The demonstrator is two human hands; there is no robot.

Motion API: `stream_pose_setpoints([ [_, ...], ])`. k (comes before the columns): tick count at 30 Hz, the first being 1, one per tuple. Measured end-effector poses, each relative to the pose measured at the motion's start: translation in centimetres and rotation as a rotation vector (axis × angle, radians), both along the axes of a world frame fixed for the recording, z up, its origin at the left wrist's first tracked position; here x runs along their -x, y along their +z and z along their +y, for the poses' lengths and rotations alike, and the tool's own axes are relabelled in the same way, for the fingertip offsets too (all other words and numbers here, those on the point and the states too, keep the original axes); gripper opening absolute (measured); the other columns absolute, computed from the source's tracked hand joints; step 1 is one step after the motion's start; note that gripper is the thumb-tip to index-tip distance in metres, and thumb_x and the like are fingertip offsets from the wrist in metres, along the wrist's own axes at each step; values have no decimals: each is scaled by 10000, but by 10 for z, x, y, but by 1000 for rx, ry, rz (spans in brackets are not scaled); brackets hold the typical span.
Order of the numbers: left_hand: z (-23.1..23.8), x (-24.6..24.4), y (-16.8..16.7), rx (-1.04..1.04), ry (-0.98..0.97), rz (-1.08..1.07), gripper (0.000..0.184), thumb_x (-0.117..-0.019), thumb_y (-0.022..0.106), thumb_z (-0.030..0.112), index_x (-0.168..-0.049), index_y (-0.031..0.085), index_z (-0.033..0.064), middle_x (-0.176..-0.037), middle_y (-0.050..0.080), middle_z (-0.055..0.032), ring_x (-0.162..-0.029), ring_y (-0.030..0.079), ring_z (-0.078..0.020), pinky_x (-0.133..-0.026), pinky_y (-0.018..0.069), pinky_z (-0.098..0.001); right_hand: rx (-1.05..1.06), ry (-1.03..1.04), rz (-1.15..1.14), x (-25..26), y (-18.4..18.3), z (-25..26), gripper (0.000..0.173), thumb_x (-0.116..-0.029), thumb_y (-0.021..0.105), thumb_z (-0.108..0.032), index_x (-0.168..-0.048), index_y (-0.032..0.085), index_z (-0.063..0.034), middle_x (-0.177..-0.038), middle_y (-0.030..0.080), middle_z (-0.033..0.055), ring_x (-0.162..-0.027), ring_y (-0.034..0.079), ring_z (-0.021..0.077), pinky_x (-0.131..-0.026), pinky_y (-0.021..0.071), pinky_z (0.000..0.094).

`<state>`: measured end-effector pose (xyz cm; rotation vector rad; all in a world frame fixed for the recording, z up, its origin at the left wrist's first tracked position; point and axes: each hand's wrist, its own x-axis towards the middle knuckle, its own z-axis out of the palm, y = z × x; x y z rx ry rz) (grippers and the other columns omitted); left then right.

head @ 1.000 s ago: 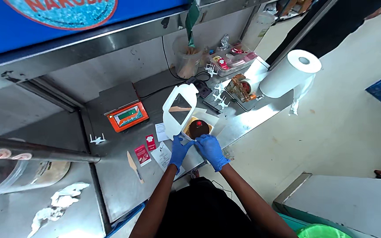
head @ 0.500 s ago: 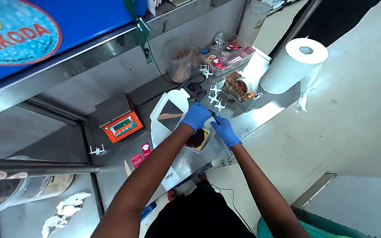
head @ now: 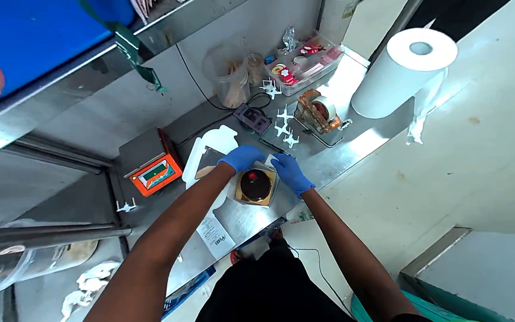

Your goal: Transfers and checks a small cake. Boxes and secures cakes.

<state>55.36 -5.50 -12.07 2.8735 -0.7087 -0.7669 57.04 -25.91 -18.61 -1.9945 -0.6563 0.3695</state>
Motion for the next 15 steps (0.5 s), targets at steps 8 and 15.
stream_pose_setpoints([
  [8, -8, -2, 8, 73, 265, 5, 434, -972, 572, -4, -1398, 504, 48, -1065, 681, -223, -1006, 679, -422, -890, 544, -586, 377, 25, -90, -7, 24, 20, 282, -1050, 496, -173, -1169, 701, -20, -1028, 712, 206, -1014, 683, 388, -878, 520, 593],
  [15, -19, -13, 13, 102, 194, -204, 488, -913, 732, 74, -1373, 571, 56, -1161, 687, -211, -1106, 658, -412, -964, 513, -584, 429, -37, -95, 6, 42, 20, 238, -1024, 527, -132, -1028, 704, 27, -952, 695, 243, -951, 683, 416, -832, 523, 617],
])
